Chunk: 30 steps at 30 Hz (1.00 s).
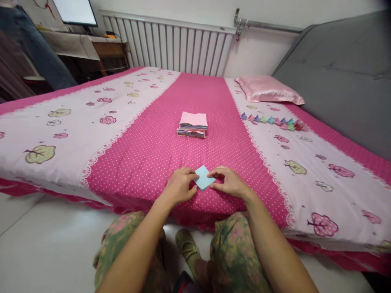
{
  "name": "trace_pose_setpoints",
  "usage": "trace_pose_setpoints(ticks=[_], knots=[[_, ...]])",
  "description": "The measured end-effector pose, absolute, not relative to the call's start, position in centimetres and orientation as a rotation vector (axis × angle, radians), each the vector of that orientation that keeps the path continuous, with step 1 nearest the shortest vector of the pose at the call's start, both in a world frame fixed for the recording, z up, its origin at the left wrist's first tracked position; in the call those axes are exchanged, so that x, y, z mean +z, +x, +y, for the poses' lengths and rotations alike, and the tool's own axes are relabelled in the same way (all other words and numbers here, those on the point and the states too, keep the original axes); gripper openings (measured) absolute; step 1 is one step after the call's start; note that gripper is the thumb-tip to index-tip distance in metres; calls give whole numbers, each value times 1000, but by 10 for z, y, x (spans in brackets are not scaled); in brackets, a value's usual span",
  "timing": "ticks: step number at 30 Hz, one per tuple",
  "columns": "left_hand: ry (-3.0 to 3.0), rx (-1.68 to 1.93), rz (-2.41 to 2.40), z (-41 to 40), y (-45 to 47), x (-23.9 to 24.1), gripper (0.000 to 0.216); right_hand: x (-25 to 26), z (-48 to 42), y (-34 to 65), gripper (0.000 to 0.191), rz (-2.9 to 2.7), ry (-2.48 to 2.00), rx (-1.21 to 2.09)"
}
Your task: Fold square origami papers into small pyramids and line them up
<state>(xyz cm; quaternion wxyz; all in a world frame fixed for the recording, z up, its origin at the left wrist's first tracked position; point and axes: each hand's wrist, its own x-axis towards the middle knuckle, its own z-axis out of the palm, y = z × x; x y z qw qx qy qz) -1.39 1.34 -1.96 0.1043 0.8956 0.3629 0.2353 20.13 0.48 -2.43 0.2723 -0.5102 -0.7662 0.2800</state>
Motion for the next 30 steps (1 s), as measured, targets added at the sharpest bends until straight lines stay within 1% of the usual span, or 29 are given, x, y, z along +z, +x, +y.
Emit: trace_pose_setpoints(ticks=[3,6,10,14,19,23,30], knots=[[2638,690,1082,13,-14,-19,29,-24,5,201,34,-2061,-1377,760],[2628,704,1098,13,-15,-19,31,-23,4,199,35,-2066,-1390,729],[2618,707,1111,14,-14,-20,32,-21,4,197,29,-2077,-1402,675],[2576,732,1157,14,-11,-20,24,-20,4,196,22,-2090,-1411,654],[2545,766,1216,16,-7,-23,17,-18,0,193,20,-2135,-1412,568],[2541,776,1272,17,-5,-25,16,-16,-2,190,19,-2162,-1418,497],[2457,850,1467,18,1,-28,16,-17,3,190,11,-2017,-1521,554]])
